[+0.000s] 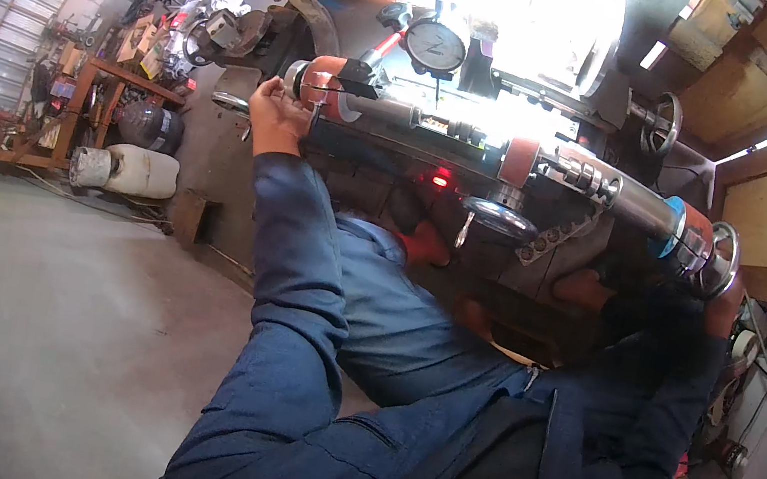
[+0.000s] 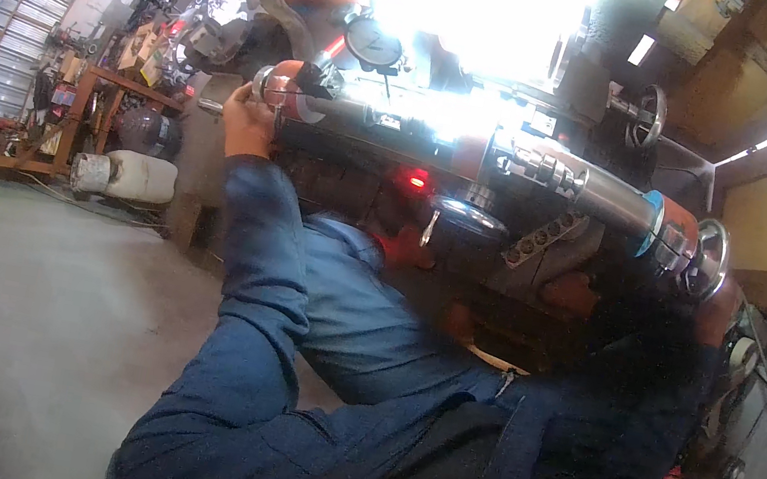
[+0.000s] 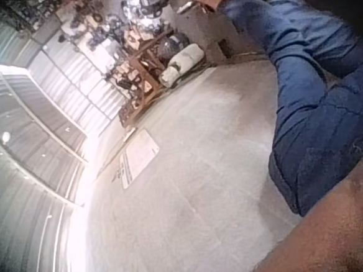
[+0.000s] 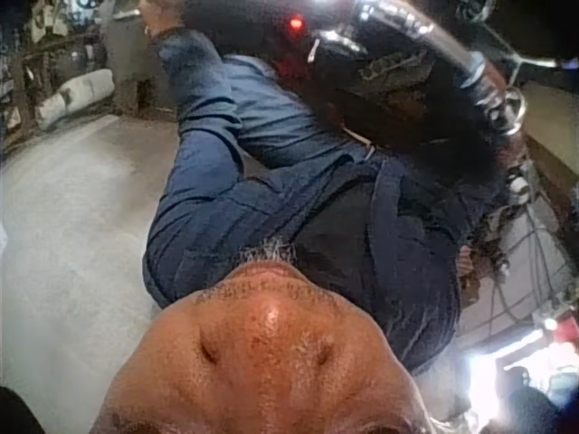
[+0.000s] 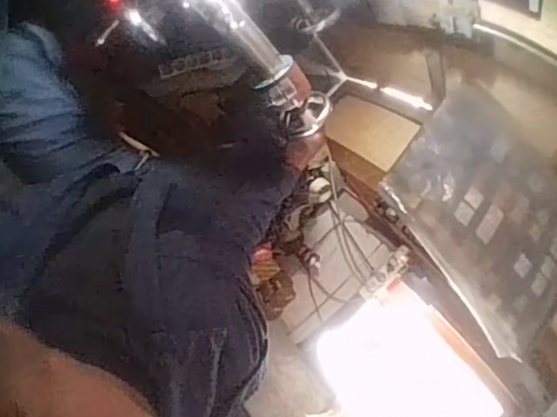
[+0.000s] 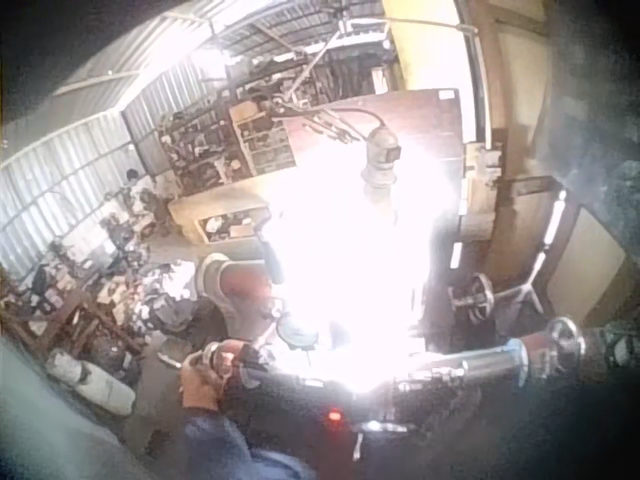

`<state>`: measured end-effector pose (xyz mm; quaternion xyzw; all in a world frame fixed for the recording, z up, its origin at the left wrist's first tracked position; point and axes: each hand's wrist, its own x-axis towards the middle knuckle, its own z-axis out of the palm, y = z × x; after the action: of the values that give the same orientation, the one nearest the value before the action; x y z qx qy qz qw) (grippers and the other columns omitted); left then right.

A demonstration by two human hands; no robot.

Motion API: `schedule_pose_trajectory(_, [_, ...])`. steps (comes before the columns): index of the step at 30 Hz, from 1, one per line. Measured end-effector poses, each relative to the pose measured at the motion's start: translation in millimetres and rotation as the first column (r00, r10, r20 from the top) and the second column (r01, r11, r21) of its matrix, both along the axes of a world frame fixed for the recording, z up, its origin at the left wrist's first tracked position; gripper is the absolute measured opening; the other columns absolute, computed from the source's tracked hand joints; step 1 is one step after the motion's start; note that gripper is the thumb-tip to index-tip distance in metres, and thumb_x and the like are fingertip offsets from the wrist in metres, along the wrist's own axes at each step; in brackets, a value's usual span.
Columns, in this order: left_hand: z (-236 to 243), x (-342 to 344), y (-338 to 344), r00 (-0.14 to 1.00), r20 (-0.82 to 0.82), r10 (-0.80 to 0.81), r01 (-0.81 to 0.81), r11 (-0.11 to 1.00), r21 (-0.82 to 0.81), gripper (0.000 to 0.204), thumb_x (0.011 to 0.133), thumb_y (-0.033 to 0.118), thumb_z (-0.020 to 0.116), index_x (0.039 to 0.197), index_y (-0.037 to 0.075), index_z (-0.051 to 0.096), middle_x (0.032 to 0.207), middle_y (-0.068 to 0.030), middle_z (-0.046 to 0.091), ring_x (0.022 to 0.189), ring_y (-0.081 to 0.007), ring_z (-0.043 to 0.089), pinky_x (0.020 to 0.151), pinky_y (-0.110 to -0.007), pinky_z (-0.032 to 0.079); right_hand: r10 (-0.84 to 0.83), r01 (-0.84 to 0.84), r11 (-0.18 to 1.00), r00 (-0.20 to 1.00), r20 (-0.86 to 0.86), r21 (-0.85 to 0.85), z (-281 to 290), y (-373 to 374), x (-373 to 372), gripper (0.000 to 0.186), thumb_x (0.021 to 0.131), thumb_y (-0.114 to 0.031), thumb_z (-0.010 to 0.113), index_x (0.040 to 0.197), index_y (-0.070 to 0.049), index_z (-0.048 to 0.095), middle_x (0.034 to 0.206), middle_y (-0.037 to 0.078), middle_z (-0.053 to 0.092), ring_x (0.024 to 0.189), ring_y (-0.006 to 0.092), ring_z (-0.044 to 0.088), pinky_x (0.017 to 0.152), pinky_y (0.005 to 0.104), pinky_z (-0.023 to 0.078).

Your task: The person adjusts components on a lathe, turns handwheels to position the carriage, and uses a dial indicator to measure the alignment of the metal workpiece.

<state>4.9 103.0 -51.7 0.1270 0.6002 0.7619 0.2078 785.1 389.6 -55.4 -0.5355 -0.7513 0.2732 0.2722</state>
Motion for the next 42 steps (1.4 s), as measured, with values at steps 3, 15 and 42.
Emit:
schedule_pose_trajectory(3, [5.2,-0.1,9.0,0.948,0.318,-0.005,-0.044,0.988,0.146,0.02,0.093,0.023,0.049,0.105,0.01,0.059,0.109,-0.0117,0.067,0.103,-0.0329,0.063,0.09,-0.05,0.046,0.021,-0.123,0.975,0.883,0.468,0.188,-16.1,-2.8,42.6,0.035,0.102,-0.031,0.058,0.114,0.0,0.068,0.103,0.01,0.072,0.099,0.0176,0.064,0.087,0.0335,0.05])
schedule_pose_trajectory(15, [15.7,18.1,9.4,0.998,0.004,-0.064,0.064,0.998,-0.023,0.026,0.093,0.022,0.047,0.106,0.005,0.062,0.107,-0.0153,0.07,0.099,-0.0346,0.067,0.092,-0.053,0.049,0.041,-0.071,0.963,0.992,-0.121,-0.26,84.5,-46.8,7.8,0.032,0.103,-0.026,0.059,0.119,0.001,0.065,0.11,0.006,0.068,0.101,0.0149,0.061,0.091,0.0301,0.047])
schedule_pose_trajectory(42, [81.2,17.2,35.0,0.874,-0.002,-0.486,0.391,0.705,-0.592,0.047,0.094,0.047,0.05,0.103,0.007,0.073,0.079,-0.0047,0.069,0.06,-0.016,0.062,0.052,-0.032,0.045,-0.198,0.106,0.863,0.971,0.137,0.494,155.4,-61.6,-110.1,0.029,0.102,-0.02,0.055,0.121,0.0,0.066,0.12,0.018,0.068,0.111,0.0284,0.065,0.093,0.0375,0.051])
